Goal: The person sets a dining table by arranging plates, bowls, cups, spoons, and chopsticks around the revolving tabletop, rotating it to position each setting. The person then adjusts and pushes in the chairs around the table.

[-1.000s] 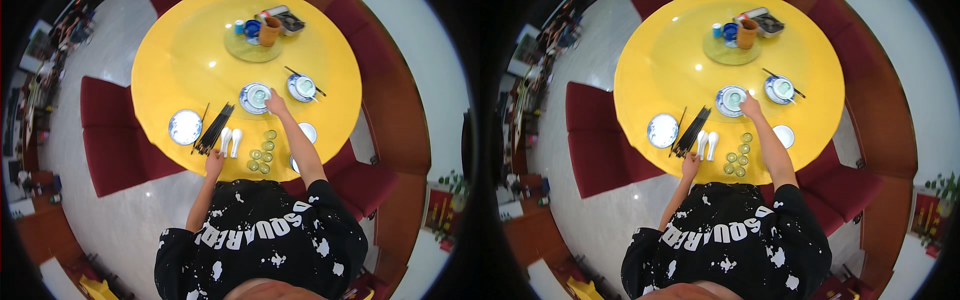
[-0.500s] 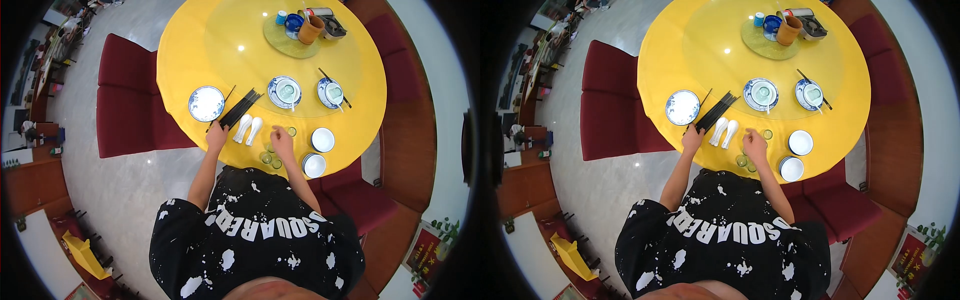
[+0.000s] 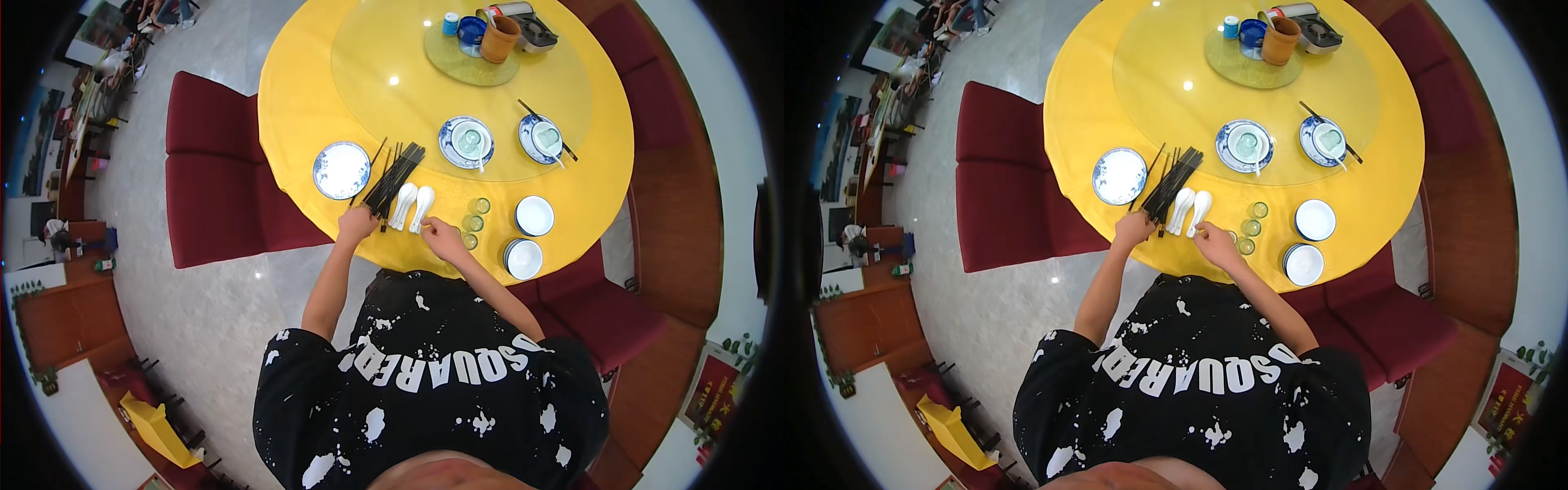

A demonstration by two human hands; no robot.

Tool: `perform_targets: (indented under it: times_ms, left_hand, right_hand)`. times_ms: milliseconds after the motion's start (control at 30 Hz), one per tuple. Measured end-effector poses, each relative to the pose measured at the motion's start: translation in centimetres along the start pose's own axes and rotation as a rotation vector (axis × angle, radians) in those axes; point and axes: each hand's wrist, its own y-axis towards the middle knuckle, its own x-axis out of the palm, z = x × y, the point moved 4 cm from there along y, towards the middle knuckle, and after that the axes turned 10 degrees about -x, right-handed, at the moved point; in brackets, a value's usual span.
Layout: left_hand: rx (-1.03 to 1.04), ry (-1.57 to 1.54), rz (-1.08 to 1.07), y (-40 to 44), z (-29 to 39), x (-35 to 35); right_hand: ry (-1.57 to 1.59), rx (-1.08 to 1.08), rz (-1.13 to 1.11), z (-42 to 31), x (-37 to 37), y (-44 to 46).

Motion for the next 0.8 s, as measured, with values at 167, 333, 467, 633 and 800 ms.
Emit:
perform_targets:
  times_ms: [167,333,467,633,800]
  left_hand:
    - [0.072,-0.490,-0.075,-4.9,-0.7,1.5]
    - [0.034,-0.831,-0.314,-13.7,5.6,-2.2]
    - [0.106,-0.849,-0.219,-14.1,8.5,-1.4]
    - [0.271,-0.885,-0.178,-13.5,11.3,-2.8]
    - [0.268,-0.723,-0.076,-11.8,11.6,-2.9]
  right_hand:
    - [0.352,0.168,-0.198,2.1,2.5,0.9]
    - [0.489,0.219,-0.293,0.9,5.8,2.3]
    - [0.613,0.026,-0.131,-1.4,4.7,2.0]
    - [0.584,0.103,0.173,-1.3,-5.6,4.9]
    - [0.380,0.147,0.484,8.6,-17.4,11.3]
